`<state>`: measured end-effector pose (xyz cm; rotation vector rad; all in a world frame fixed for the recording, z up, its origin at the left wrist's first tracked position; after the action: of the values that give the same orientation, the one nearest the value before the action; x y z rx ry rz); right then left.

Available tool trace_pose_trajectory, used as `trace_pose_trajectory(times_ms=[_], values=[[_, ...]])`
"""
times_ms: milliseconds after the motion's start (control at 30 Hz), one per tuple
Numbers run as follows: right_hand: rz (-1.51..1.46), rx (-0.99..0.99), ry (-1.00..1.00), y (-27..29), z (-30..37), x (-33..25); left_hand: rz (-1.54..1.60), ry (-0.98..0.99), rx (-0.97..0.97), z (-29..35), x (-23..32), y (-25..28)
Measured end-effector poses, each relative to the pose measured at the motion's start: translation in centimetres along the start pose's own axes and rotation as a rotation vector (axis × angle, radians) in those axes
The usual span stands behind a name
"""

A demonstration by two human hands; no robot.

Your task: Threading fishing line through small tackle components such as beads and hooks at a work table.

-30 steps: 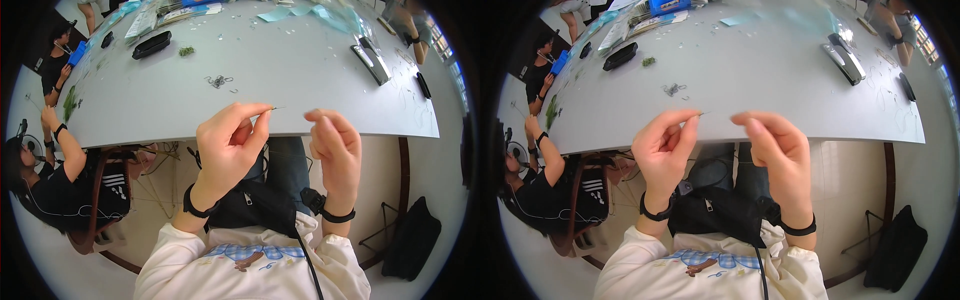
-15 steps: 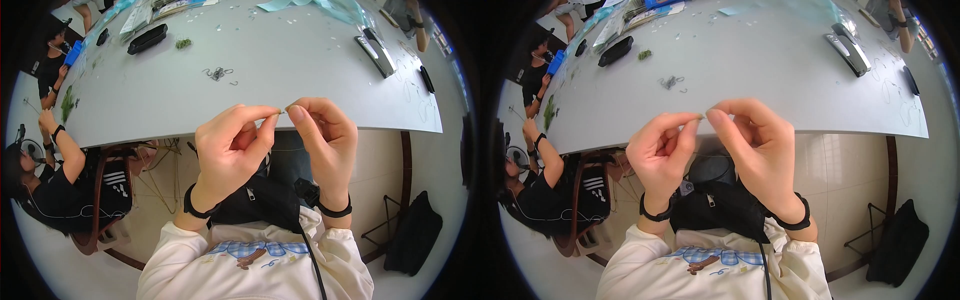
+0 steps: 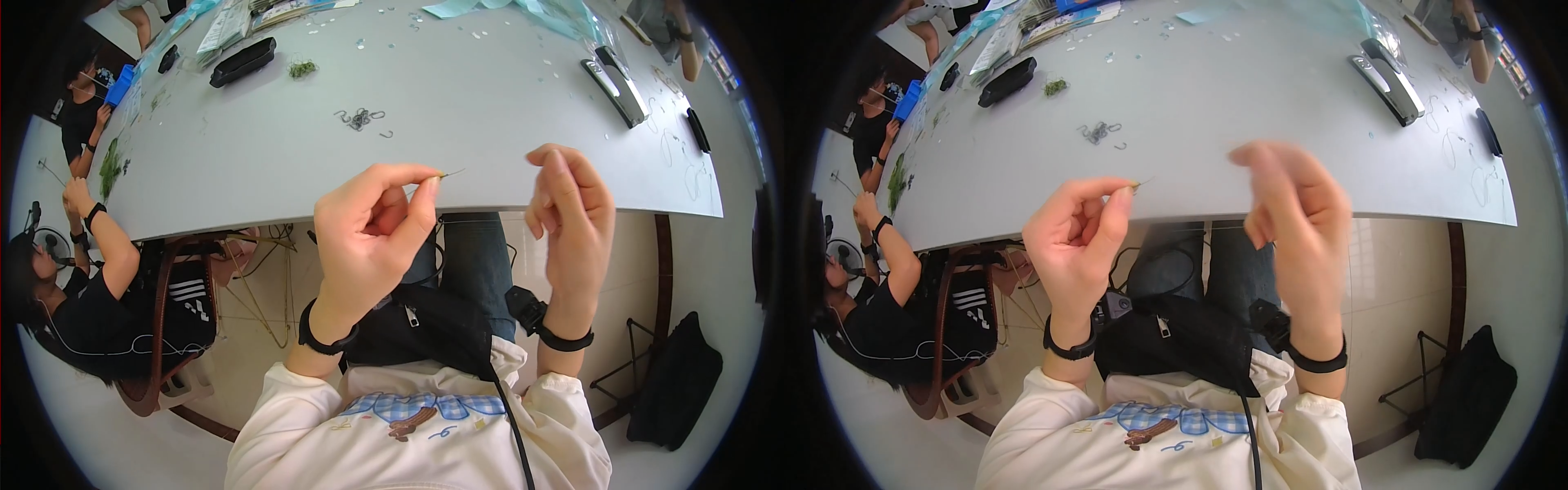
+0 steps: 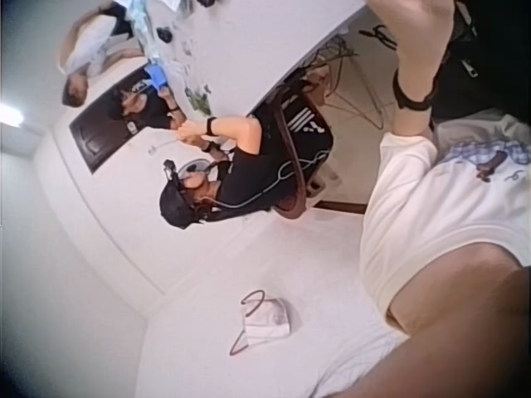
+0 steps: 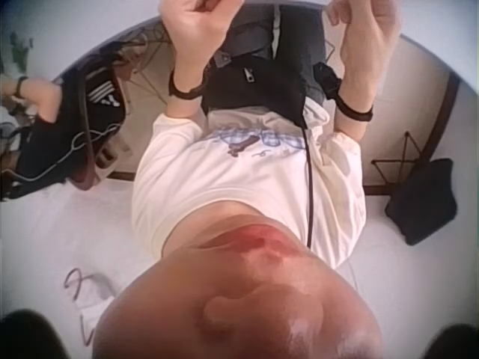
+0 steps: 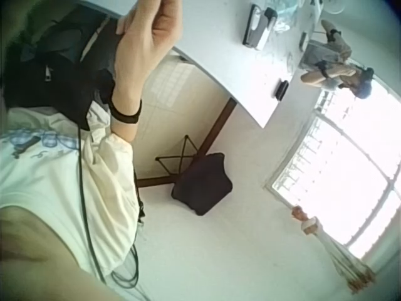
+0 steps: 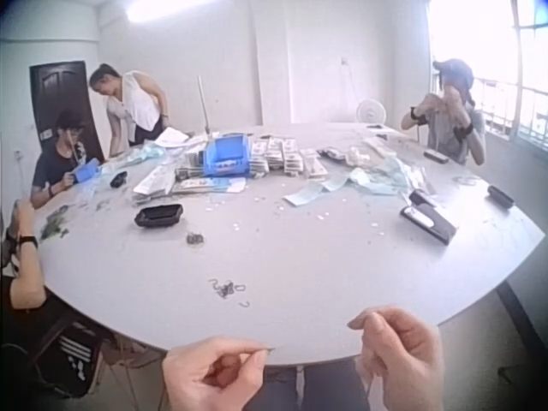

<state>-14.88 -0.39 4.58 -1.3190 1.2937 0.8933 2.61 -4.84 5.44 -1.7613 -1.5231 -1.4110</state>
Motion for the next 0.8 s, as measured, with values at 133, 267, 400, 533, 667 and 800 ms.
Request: trace_pose_trajectory(times_ms=[133,267,400,533,667,800], values=[[0.02,0.091,0.031,3.2,0.2,-0.2,0.049,0.022,-0.002,-0.5,-0.9,0.3],[0.04,0.15,0.006,4.9,0.3,0.0,0.103,0.063,-0.013,-0.7,-1.8,0.2],[0.104,0.19,-0.003,5.4,-0.2,-0.2,0.111,0.062,-0.02,-1.1,-2.1,-0.1],[-0.006,0.228,0.004,6.9,-1.2,0.0,0.051,0.082,-0.004,-1.2,-2.8,-0.1],[-0.197,0.137,-0.01,8.6,-1.6,0.9,0.064,0.118,0.008,-0.9,-3.5,0.0],[-0.286,0.105,-0.024,9.0,-1.9,1.1,0.052,0.146,0.006,-1.0,-3.9,0.0]])
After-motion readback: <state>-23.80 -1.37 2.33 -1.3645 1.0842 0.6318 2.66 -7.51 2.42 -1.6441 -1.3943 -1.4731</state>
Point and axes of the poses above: each hand's wrist, its own z-axis away from the middle knuckle, its own y-axis out of the back of the hand, x = y × z, the point moved 6 cm from there along -z, towards the middle knuckle, and after that the axes turned 14 degrees about -x, right-handed, at the moved point
